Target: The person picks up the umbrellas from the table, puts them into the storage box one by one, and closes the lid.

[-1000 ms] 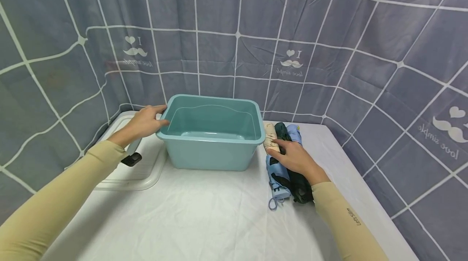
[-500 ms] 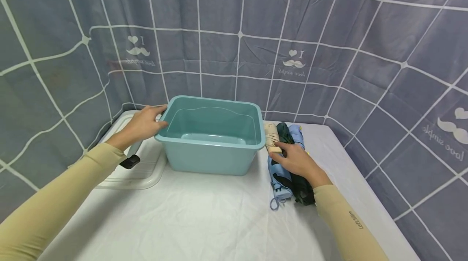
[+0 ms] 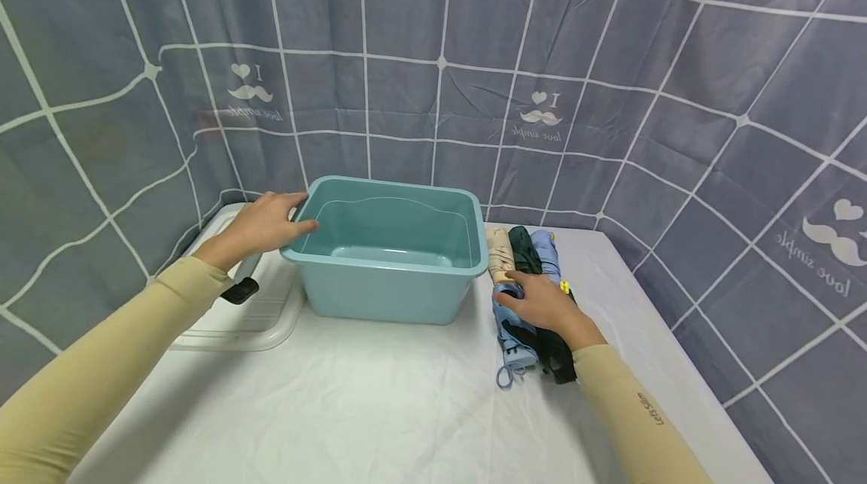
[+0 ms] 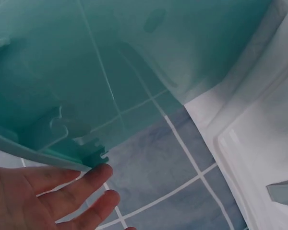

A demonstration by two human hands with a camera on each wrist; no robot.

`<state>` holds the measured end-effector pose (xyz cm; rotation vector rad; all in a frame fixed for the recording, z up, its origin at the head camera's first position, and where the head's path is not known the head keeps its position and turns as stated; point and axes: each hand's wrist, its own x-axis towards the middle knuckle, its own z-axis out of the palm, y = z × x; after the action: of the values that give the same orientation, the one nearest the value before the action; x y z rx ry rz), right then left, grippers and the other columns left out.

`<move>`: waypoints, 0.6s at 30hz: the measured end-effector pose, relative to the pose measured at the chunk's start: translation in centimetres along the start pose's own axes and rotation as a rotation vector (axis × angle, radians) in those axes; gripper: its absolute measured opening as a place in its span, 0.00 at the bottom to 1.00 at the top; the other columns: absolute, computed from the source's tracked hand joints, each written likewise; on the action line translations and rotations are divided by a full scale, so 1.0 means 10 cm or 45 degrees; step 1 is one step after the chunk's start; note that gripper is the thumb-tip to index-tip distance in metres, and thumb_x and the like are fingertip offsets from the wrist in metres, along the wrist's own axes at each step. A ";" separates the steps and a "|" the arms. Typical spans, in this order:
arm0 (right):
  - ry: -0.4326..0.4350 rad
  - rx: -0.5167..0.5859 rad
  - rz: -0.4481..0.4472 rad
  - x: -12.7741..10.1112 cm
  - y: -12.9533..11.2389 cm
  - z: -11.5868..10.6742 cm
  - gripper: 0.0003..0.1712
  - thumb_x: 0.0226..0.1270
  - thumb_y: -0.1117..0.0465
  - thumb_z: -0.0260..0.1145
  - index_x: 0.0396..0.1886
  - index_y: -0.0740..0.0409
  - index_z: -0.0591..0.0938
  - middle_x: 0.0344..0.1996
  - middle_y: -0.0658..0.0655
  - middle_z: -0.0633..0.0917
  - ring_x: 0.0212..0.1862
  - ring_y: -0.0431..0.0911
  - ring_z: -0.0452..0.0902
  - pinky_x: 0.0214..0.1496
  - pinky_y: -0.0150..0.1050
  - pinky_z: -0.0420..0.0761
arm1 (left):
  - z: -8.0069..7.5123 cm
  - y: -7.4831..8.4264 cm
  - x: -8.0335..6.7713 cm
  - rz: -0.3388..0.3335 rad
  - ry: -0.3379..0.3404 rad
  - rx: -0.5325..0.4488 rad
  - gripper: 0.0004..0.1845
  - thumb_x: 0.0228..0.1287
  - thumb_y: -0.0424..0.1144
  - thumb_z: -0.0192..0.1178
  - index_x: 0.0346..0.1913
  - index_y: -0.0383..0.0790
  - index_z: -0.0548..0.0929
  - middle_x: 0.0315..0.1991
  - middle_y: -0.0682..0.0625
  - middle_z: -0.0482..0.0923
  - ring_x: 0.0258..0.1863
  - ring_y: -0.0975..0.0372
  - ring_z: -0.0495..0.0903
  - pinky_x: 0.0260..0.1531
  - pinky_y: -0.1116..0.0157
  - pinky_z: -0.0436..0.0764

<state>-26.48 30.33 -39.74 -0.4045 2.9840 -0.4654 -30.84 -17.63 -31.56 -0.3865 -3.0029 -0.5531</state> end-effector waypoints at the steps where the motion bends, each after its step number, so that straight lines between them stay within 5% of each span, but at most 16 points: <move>1: -0.003 -0.005 0.005 0.00 0.00 0.00 0.42 0.73 0.40 0.60 0.73 0.65 0.69 0.30 0.52 0.83 0.41 0.48 0.79 0.59 0.63 0.77 | 0.00 0.00 0.01 -0.008 0.005 -0.014 0.42 0.69 0.56 0.56 0.77 0.34 0.60 0.72 0.35 0.68 0.71 0.38 0.63 0.63 0.33 0.62; 6: -0.034 -0.056 0.023 0.02 -0.01 0.02 0.41 0.73 0.40 0.61 0.73 0.65 0.69 0.36 0.59 0.87 0.49 0.55 0.82 0.60 0.64 0.76 | 0.05 0.02 0.02 -0.002 0.050 -0.042 0.40 0.69 0.54 0.56 0.77 0.34 0.62 0.69 0.35 0.71 0.69 0.38 0.67 0.61 0.35 0.68; 12: -0.102 -0.102 0.097 0.08 -0.07 0.06 0.42 0.68 0.44 0.66 0.72 0.67 0.70 0.55 0.66 0.84 0.55 0.59 0.82 0.60 0.62 0.77 | 0.12 0.02 0.01 -0.042 0.061 -0.059 0.41 0.70 0.53 0.55 0.78 0.33 0.58 0.74 0.35 0.63 0.74 0.37 0.58 0.66 0.32 0.58; 18: -0.203 -0.129 0.206 0.13 -0.14 0.09 0.47 0.63 0.46 0.71 0.74 0.68 0.66 0.64 0.71 0.78 0.64 0.64 0.75 0.63 0.63 0.74 | 0.15 0.02 0.00 -0.063 0.065 -0.049 0.41 0.71 0.52 0.54 0.79 0.35 0.57 0.75 0.35 0.62 0.74 0.37 0.56 0.64 0.30 0.56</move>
<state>-27.26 28.48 -40.25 -0.1955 2.8627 -0.2551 -30.86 -16.92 -32.86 -0.2971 -2.9642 -0.6157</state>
